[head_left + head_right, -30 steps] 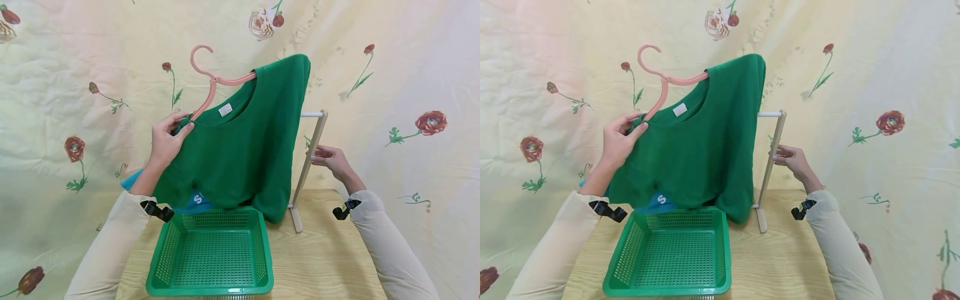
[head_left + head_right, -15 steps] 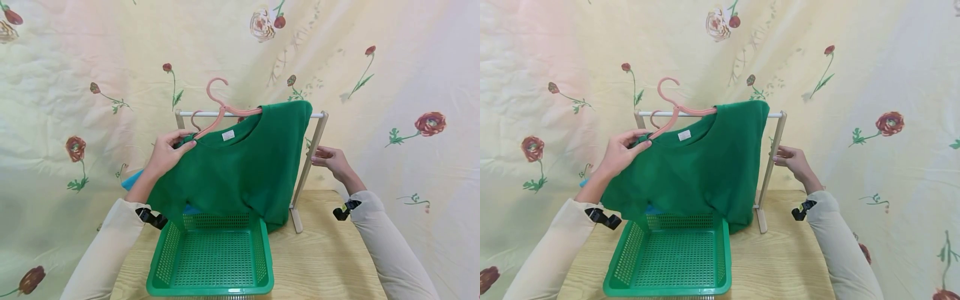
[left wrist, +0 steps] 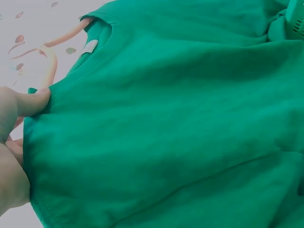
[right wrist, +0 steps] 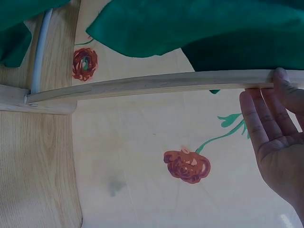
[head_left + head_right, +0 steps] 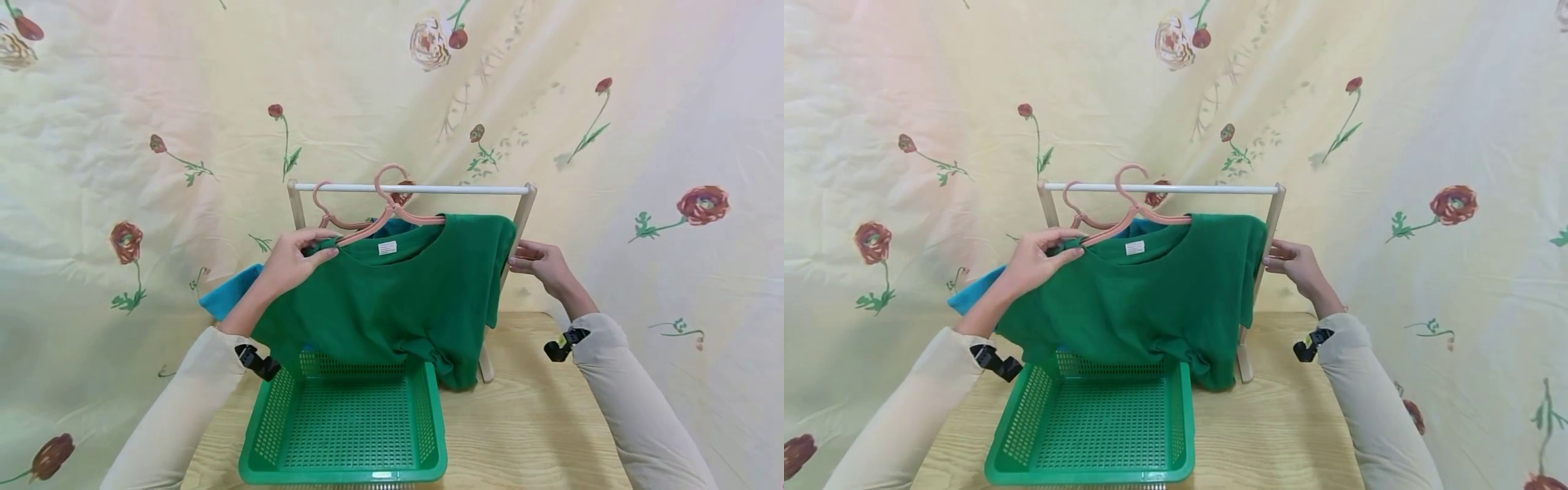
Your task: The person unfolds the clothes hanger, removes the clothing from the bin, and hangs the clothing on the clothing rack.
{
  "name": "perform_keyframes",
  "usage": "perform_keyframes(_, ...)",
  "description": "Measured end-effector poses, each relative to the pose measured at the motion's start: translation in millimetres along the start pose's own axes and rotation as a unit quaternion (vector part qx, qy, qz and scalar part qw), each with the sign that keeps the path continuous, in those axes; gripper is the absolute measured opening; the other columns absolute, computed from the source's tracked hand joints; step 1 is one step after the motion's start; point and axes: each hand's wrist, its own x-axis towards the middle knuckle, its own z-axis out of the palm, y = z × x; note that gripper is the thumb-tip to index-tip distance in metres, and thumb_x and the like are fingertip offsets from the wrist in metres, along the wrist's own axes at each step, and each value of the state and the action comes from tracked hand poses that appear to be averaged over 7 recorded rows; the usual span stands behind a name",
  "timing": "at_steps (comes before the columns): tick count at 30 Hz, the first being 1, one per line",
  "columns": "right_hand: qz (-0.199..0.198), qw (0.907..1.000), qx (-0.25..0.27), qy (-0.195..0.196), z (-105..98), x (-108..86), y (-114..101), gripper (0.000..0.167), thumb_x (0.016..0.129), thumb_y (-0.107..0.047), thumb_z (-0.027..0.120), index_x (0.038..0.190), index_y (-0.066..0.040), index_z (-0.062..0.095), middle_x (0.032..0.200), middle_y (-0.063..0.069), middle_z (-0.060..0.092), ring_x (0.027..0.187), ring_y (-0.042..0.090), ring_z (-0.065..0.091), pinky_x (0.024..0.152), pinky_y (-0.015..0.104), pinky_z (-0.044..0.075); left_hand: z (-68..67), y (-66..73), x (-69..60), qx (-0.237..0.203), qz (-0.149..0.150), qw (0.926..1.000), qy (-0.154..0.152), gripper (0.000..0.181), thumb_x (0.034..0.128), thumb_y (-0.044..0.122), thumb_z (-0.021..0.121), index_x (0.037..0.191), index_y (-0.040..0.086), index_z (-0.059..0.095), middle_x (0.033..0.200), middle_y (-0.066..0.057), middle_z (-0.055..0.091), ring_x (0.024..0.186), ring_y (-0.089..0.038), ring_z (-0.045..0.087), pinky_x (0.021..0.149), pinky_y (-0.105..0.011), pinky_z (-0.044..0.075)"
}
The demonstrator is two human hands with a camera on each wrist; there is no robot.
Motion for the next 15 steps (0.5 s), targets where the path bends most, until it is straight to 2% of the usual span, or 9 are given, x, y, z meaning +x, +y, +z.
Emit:
perform_keyframes(4,0.002,1.0000,0.005,0.003,-0.4,0.8,0.1,0.064,0.100,-0.003,0.063,0.154,0.009,0.032,0.097,-0.022,0.067,0.089,-0.001,0.072,0.086,0.023,0.060,-0.2,-0.2,7.8,0.007,0.009,0.9995,0.029,0.029,0.0960,0.008,0.070,0.125,0.005,0.072,0.121,-0.017,0.071,0.095,-0.026,0.061,0.082,-0.038,0.050)
perform_keyframes(10,0.001,1.0000,0.006,0.004,0.2,0.8,0.3,0.063,0.100,-0.005,0.064,0.154,0.008,0.034,0.098,-0.019,0.068,0.091,0.000,0.072,0.088,0.025,0.060,-2.5,-2.9,17.6,0.024,0.028,0.9956,0.086,0.025,0.0944,0.005,0.072,0.119,0.003,0.075,0.112,-0.018,0.071,0.087,-0.023,0.053,0.077,-0.033,0.045)
perform_keyframes(15,-0.008,1.0000,0.005,0.004,-0.1,-1.2,-0.3,0.062,0.099,-0.005,0.065,0.153,0.009,0.036,0.099,-0.018,0.069,0.092,0.001,0.073,0.088,0.025,0.060,0.6,-4.1,17.2,0.030,0.038,0.9949,0.089,0.025,0.0944,0.006,0.072,0.119,0.005,0.075,0.114,-0.017,0.072,0.092,-0.026,0.060,0.079,-0.035,0.050)
